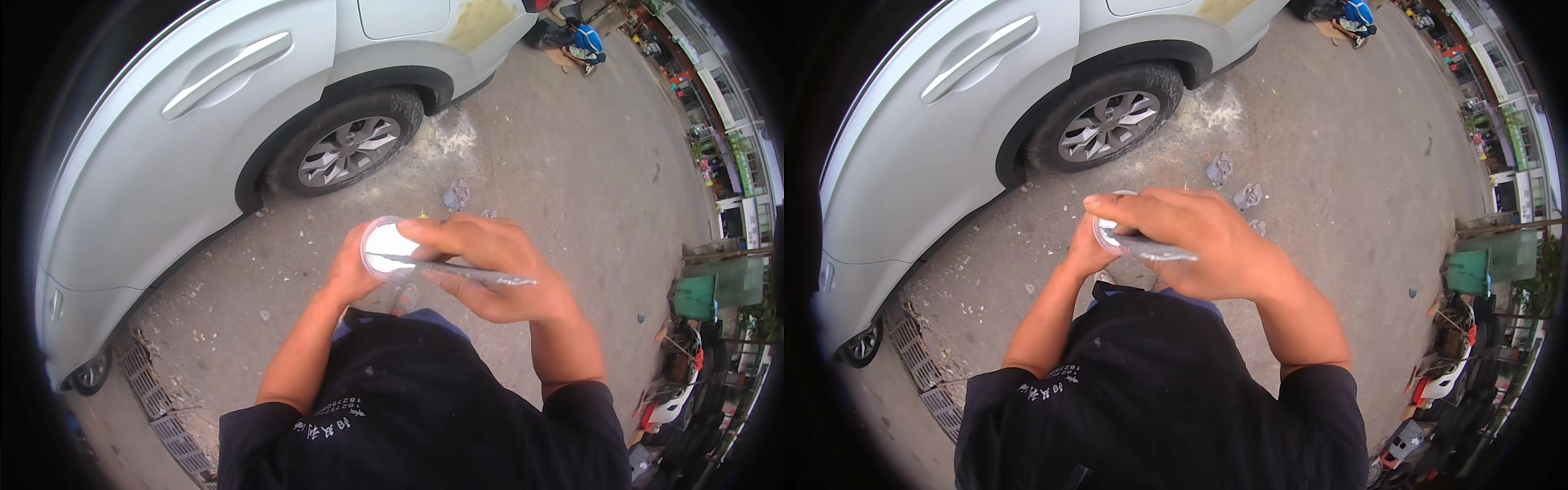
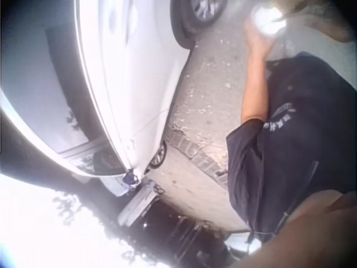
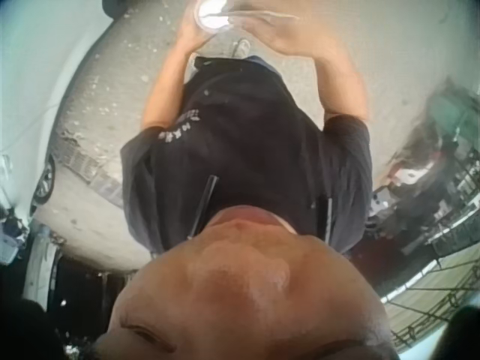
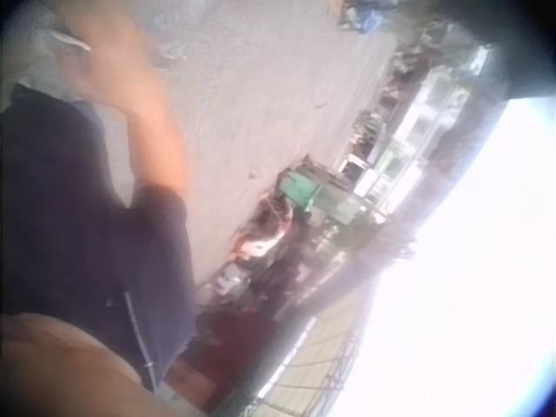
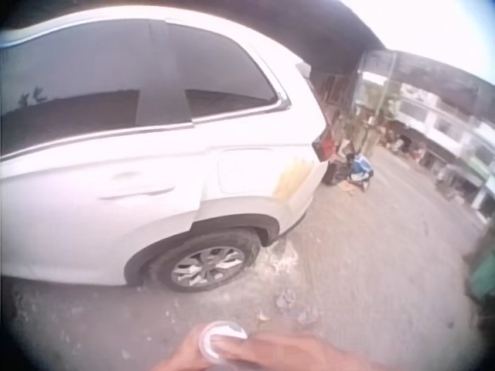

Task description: The person scoops white body filler from a container using a metal spatula and applies it to a discolored area on the rear side panel of a silver car. They repeatedly load the spatula and smooth the filler over the affected surface.

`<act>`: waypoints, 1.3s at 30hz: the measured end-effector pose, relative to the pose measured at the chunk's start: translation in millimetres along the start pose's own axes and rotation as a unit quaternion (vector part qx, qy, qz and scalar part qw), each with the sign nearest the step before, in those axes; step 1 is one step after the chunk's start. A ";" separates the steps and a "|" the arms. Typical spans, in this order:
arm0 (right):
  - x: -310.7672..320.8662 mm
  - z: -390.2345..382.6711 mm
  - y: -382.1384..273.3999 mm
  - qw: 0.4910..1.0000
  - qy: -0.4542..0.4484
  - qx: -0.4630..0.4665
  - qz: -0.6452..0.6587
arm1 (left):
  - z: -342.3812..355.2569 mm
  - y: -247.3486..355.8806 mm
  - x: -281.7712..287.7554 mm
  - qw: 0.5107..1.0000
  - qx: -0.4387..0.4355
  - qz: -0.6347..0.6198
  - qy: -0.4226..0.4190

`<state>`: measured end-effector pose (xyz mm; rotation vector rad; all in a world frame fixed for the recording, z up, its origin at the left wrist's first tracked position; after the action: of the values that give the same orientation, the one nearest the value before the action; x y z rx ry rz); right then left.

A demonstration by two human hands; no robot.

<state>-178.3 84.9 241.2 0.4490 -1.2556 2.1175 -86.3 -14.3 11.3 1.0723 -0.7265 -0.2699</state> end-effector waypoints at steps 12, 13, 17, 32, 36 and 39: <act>13.7 -21.8 3.0 0.998 -0.057 -0.020 -0.015 | -1.3 -2.9 -5.1 0.996 0.067 -0.052 -0.031; 19.8 -29.9 4.9 0.996 -0.079 -0.017 -0.022 | -2.1 -4.1 -2.3 0.997 0.059 -0.029 -0.038; 53.2 -27.8 37.0 0.974 0.123 -0.159 0.105 | -0.6 3.5 -4.4 0.995 0.046 0.016 -0.081; 23.7 -26.7 25.3 0.995 -0.004 -0.070 0.072 | 5.7 -5.2 -1.7 0.960 0.123 -0.145 -0.204; 55.2 -41.5 50.4 0.968 0.114 -0.178 0.133 | 2.5 -4.0 -1.4 0.968 0.097 -0.126 -0.195; 27.0 -20.4 29.9 0.987 0.052 -0.120 0.093 | 3.8 0.4 -8.0 0.978 0.064 -0.088 -0.180</act>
<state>-217.8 101.5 227.1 0.1183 -1.5163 2.0743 -94.7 -12.6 9.5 1.2284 -0.9843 -0.5868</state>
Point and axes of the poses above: each hand's wrist, its own z-axis towards the middle knuckle, its own x-axis out of the back of the hand, y = z × x, the point moved 7 cm from there along z, towards the middle knuckle, and after that the axes turned 12 degrees about y, right-handed, at the moved point
